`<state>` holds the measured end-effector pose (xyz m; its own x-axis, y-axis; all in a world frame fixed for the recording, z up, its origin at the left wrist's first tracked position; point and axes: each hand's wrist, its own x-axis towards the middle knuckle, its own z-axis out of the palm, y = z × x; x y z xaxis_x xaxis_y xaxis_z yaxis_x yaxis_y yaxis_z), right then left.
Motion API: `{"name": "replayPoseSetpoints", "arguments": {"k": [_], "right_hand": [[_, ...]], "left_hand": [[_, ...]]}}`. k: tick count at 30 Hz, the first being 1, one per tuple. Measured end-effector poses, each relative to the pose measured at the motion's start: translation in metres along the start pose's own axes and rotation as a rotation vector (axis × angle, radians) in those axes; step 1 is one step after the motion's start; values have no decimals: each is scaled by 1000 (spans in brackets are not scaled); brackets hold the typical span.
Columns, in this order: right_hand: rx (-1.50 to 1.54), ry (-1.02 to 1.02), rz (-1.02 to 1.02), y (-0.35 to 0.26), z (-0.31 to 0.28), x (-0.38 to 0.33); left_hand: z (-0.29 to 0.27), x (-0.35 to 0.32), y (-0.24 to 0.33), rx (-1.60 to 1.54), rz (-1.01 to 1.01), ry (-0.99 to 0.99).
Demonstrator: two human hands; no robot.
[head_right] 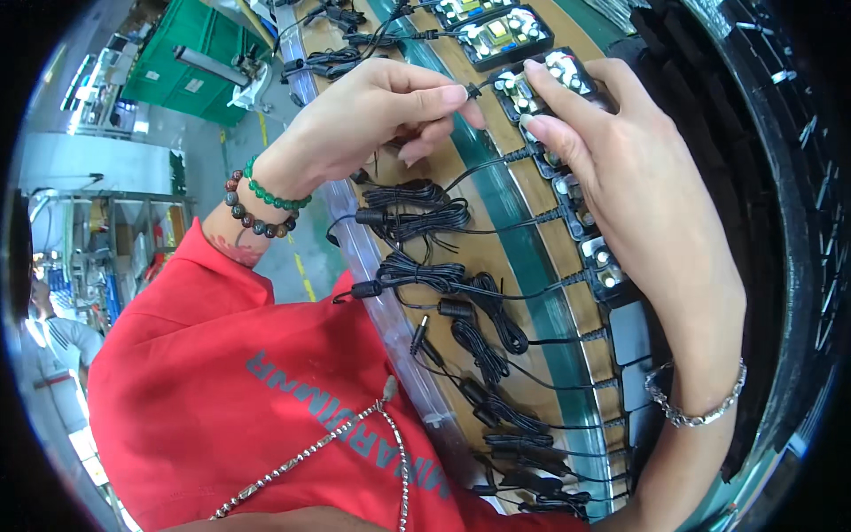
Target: Assembling electronics by plugging connectors and component modules into printed circuit boards on an assembly line.
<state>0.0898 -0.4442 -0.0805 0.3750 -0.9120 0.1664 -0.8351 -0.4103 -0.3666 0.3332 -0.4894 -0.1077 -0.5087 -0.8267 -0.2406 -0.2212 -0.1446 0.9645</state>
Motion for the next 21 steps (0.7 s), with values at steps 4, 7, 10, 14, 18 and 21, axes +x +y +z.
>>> {"name": "replayPoseSetpoints", "arguments": {"k": [4, 7, 10, 14, 18, 21], "right_hand": [[25, 21, 10, 3, 5, 0], [1, 47, -14, 1, 6, 0], [-26, 23, 18, -4, 4, -1], [-17, 82, -51, 1, 9, -3], [6, 35, -23, 1, 6, -4], [2, 50, -24, 1, 9, -3]], "left_hand": [[-1, 4, 8, -151, -137, -12], [0, 9, 9, -76, -132, -13], [3, 9, 14, -19, -151, -4], [10, 9, 24, 164, -142, 28], [6, 20, 28, 240, -224, -15], [0, 25, 33, 348, -221, -50]]}}
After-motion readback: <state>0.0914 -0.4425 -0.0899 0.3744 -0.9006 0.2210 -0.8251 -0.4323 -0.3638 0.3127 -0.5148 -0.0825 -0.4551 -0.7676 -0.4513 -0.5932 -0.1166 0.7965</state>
